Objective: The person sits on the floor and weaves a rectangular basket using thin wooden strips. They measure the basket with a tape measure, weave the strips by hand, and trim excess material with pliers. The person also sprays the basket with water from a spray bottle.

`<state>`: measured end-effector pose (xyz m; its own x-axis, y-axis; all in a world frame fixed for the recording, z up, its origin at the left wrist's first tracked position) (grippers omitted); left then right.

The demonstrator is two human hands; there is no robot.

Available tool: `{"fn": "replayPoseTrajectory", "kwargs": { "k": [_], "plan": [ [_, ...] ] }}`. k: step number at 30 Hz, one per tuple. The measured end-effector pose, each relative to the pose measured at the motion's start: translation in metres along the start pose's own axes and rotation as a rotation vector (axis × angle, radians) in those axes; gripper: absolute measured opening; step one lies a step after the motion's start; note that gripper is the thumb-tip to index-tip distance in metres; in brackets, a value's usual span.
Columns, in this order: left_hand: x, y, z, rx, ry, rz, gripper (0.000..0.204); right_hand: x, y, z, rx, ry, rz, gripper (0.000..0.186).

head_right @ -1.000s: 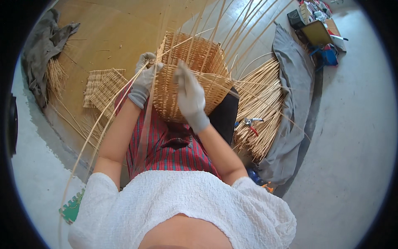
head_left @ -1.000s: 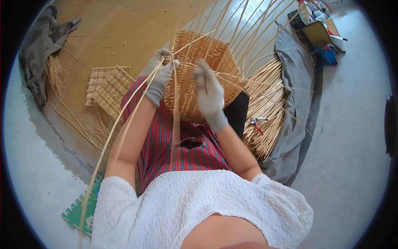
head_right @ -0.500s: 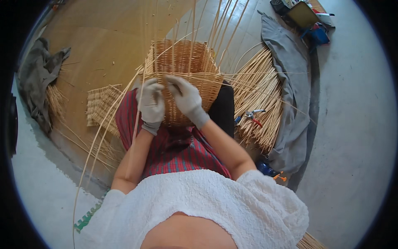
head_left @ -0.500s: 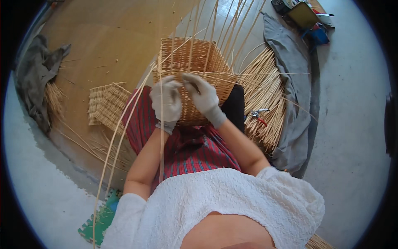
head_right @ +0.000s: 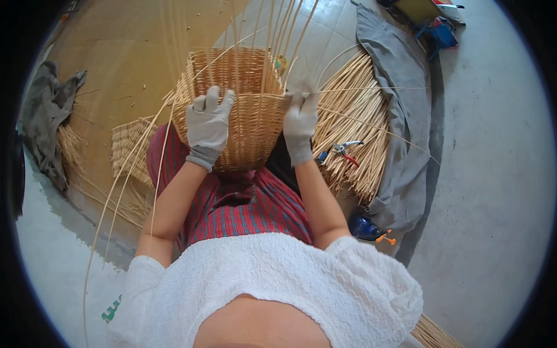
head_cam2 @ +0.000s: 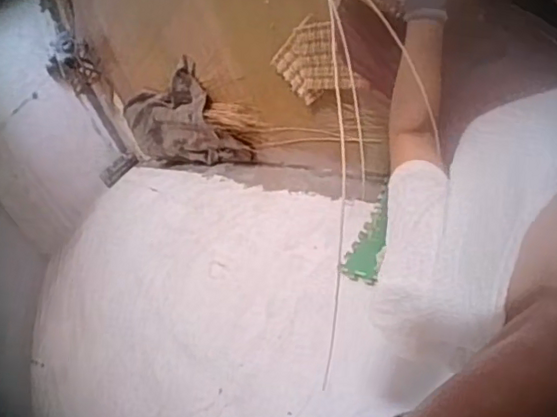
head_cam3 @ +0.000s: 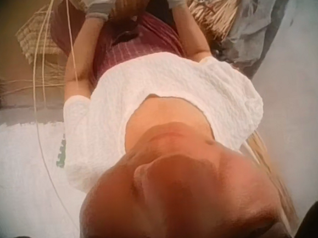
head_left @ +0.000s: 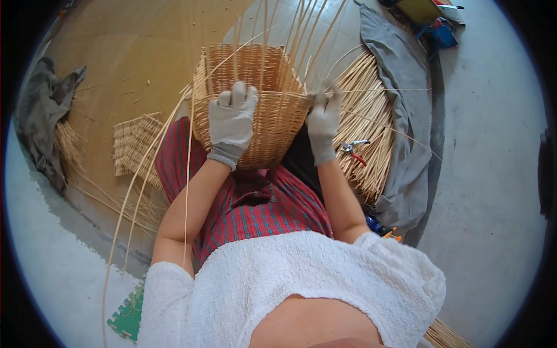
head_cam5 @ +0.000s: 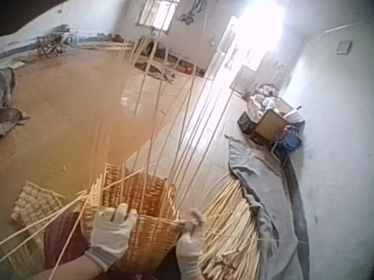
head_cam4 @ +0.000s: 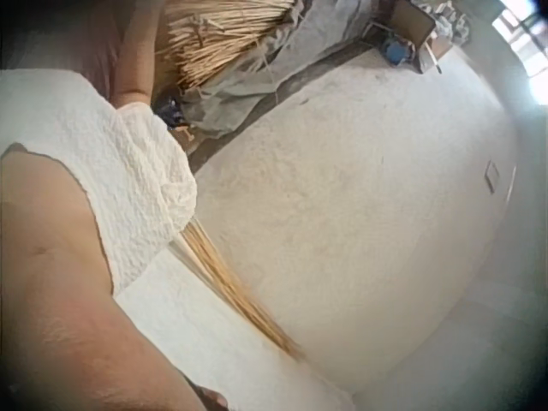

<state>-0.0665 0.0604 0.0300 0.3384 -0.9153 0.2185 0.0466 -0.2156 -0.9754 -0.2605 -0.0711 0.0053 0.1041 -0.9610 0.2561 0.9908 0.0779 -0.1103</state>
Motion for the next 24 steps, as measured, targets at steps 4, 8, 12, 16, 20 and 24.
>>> {"fn": "replayPoseTrajectory", "kwargs": {
  "k": [4, 8, 12, 16, 20, 24],
  "plan": [
    [0.020, 0.008, -0.070, -0.375, 0.114, -0.003, 0.061, 0.000, 0.000, 0.044, -0.746, -0.483, 0.131, 0.048],
    [0.036, 0.029, -0.083, -0.231, 0.044, 0.191, 0.062, 0.061, 0.004, 0.041, -1.347, -0.122, 0.192, 0.052],
    [0.025, 0.021, -0.064, -0.498, 0.169, -0.088, 0.048, 0.016, 0.054, 0.089, -0.498, -0.265, 0.252, 0.047],
    [-0.051, 0.002, 0.031, -0.726, -0.033, -0.434, 0.048, -0.035, 0.155, 0.104, 0.165, -0.109, 0.594, 0.075],
    [-0.075, -0.002, 0.114, -0.766, -0.413, -0.492, 0.051, -0.016, 0.253, 0.055, -0.130, 0.215, 0.664, 0.126],
    [-0.063, 0.005, 0.122, -0.698, -0.303, -0.456, 0.047, -0.015, 0.284, 0.005, 0.279, 0.717, 0.378, 0.121]
  ]
}}
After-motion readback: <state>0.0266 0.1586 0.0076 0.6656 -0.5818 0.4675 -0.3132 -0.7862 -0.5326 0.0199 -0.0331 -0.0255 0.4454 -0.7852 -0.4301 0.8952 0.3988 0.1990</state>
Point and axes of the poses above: each hand's wrist, its own x-axis towards the middle knuckle, its own y-axis out of the palm, z = x × y, the point moved 9 cm from there along x, towards the middle knuckle, and after that the axes turned 4 degrees about -y, right-handed, at the moved point
